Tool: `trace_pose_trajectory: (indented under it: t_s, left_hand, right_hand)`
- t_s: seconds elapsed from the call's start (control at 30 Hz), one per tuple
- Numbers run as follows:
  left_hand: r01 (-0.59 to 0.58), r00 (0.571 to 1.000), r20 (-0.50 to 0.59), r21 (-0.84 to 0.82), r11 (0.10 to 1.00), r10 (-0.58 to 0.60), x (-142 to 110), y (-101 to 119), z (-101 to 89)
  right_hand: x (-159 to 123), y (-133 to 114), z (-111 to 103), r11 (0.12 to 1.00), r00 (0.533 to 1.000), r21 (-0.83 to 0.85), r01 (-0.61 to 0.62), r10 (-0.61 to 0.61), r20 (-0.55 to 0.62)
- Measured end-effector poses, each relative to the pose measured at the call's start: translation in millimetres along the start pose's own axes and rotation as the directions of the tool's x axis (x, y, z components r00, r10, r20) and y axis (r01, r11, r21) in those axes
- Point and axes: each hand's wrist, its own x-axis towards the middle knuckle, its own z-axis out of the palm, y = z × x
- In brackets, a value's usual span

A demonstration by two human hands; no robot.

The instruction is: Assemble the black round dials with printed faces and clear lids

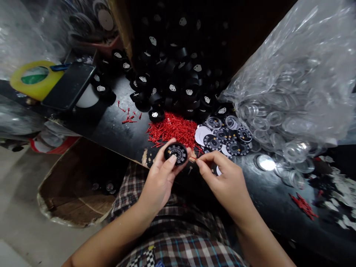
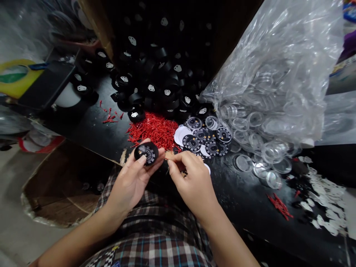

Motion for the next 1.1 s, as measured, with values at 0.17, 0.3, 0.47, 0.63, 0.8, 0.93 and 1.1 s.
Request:
trace_pose_trajectory:
  t_s: [0.17,0.3,0.47,0.63,0.8,0.93,1.1]
  left_hand:
    - [0.022,0.998,0.055,0.189,0.982,-0.033,6,-8,1.7]
    - [0.000,0.997,0.074,0.264,0.965,-0.020,5,-10,6.2]
    - [-0.049,0.994,0.110,0.384,0.922,0.006,0,-2,6.9]
    - [-0.090,0.987,0.162,0.437,0.895,0.020,-3,0,4.6]
    - [-0.147,0.985,0.160,0.539,0.829,0.071,-5,-2,2.3]
    - [-0.212,0.977,0.133,0.661,0.720,0.166,-8,-2,1.3]
    - [-0.263,0.961,0.140,0.717,0.645,0.236,-11,2,1.3]
  right_hand:
    - [-1,-7,0,0.998,0.998,0.000,0.057,-0.057,0.035]
    - [-1,-5,1,0.996,0.998,-0.075,0.050,-0.046,0.052]
    - [-2,-5,-3,0.998,0.999,-0.057,0.006,-0.003,0.053]
    - [-4,-6,-6,1.000,0.996,-0.023,0.003,-0.001,0.089]
    - [-7,-6,-4,0.997,0.999,-0.078,0.016,-0.013,0.040]
    - [-9,-9,0,0.997,0.999,-0.081,0.011,-0.008,0.040]
    - [-10,-14,1,0.999,0.999,-0.042,-0.022,0.023,0.037]
